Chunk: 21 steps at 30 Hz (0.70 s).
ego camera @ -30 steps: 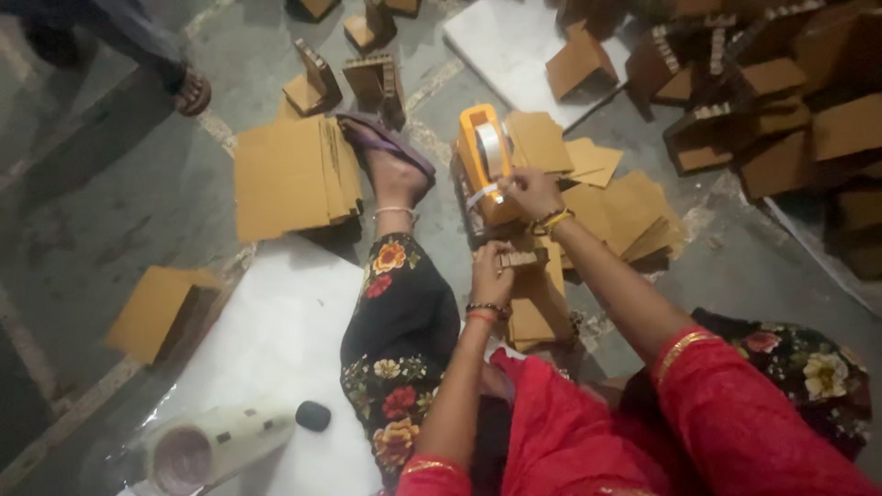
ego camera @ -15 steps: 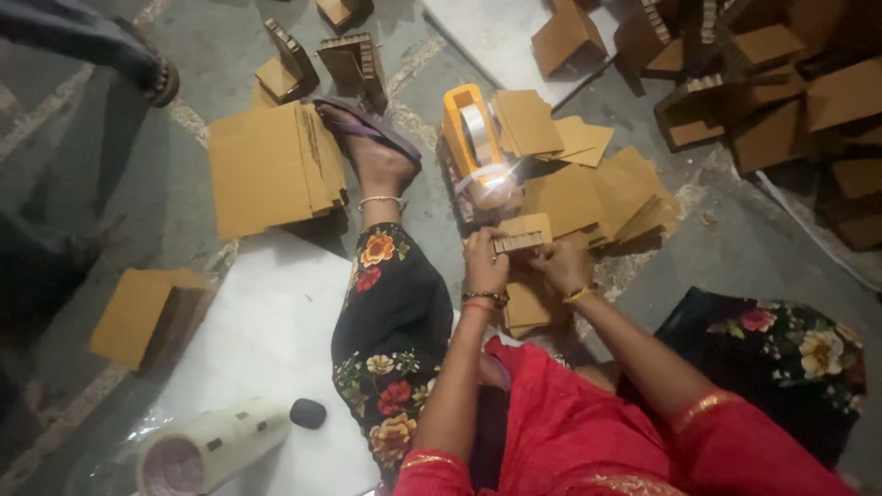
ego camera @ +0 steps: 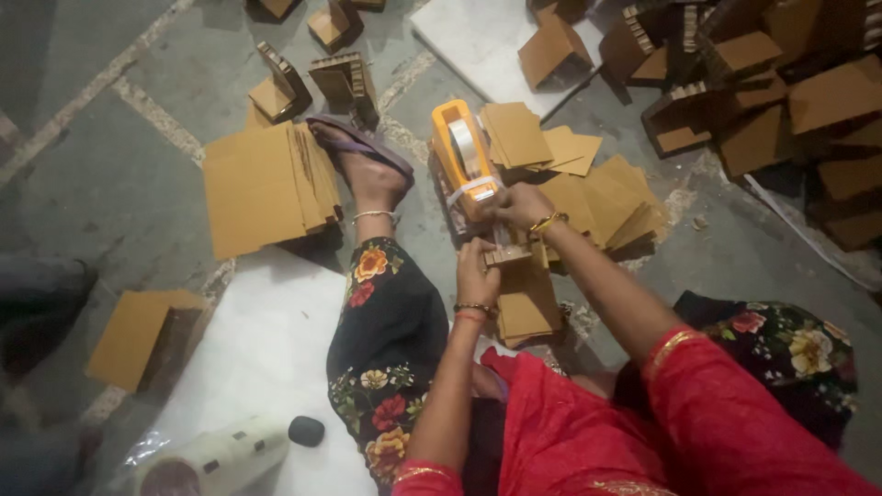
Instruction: The person sits on the floor and assembles small cardboard boxes by folding the flaps and securing them with adhesive tape. They repeatedly pick up flat cardboard pieces, fold them into box shapes, apply tape to the seams, and place the finished boxes into a pile.
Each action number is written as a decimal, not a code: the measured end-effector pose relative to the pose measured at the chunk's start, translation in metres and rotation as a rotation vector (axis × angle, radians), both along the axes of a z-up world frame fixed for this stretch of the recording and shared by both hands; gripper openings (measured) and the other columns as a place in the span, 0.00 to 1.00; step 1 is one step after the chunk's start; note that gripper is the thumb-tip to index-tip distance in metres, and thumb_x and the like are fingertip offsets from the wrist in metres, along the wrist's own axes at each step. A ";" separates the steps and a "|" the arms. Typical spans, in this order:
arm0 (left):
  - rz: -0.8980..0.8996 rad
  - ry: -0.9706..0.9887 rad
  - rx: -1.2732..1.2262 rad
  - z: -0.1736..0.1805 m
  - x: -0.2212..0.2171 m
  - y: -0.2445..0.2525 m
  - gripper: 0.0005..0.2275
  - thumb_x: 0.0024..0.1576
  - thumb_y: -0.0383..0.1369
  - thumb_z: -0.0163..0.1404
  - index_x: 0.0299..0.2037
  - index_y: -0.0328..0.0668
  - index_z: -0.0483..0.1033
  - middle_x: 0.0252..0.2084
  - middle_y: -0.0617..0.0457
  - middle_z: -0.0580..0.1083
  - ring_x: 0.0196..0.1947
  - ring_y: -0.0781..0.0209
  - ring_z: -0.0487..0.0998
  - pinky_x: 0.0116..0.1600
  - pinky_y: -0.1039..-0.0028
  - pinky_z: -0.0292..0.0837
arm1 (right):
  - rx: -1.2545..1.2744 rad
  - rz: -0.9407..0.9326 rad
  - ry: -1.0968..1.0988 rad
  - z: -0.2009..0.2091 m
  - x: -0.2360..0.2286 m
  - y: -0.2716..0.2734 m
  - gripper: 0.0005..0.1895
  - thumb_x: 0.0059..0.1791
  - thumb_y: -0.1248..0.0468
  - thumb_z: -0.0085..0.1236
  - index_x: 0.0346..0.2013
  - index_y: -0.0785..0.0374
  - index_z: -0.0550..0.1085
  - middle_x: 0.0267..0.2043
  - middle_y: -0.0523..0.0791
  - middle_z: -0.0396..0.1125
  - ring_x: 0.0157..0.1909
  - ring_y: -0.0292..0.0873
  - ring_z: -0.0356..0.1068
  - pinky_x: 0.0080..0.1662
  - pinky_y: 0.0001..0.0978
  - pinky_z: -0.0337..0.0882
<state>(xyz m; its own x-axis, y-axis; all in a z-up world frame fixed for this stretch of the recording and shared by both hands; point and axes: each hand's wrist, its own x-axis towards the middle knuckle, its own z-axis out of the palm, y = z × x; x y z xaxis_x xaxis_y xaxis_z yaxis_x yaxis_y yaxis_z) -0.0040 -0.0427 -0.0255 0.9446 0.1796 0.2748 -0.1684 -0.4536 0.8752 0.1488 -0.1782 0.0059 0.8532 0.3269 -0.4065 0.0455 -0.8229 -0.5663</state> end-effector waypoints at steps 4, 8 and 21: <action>-0.057 -0.086 -0.040 0.014 -0.017 -0.020 0.13 0.49 0.19 0.46 0.44 0.36 0.71 0.44 0.37 0.70 0.49 0.34 0.70 0.55 0.53 0.66 | 0.522 -0.072 0.304 -0.043 -0.015 -0.043 0.14 0.48 0.60 0.63 0.43 0.66 0.83 0.44 0.48 0.79 0.41 0.39 0.76 0.43 0.34 0.75; -0.213 -0.162 -0.069 0.052 -0.046 -0.033 0.12 0.52 0.17 0.46 0.46 0.36 0.70 0.45 0.40 0.71 0.50 0.36 0.72 0.56 0.55 0.68 | 0.670 -0.179 0.388 -0.031 -0.068 -0.086 0.14 0.49 0.61 0.64 0.45 0.68 0.80 0.53 0.48 0.77 0.51 0.38 0.75 0.53 0.31 0.74; -0.278 0.226 -0.900 0.053 -0.064 -0.055 0.16 0.47 0.19 0.44 0.47 0.39 0.68 0.46 0.50 0.72 0.50 0.60 0.74 0.51 0.68 0.70 | 0.469 0.081 -0.010 0.096 -0.157 -0.162 0.22 0.42 0.56 0.67 0.49 0.56 0.77 0.51 0.38 0.72 0.44 0.40 0.76 0.46 0.34 0.78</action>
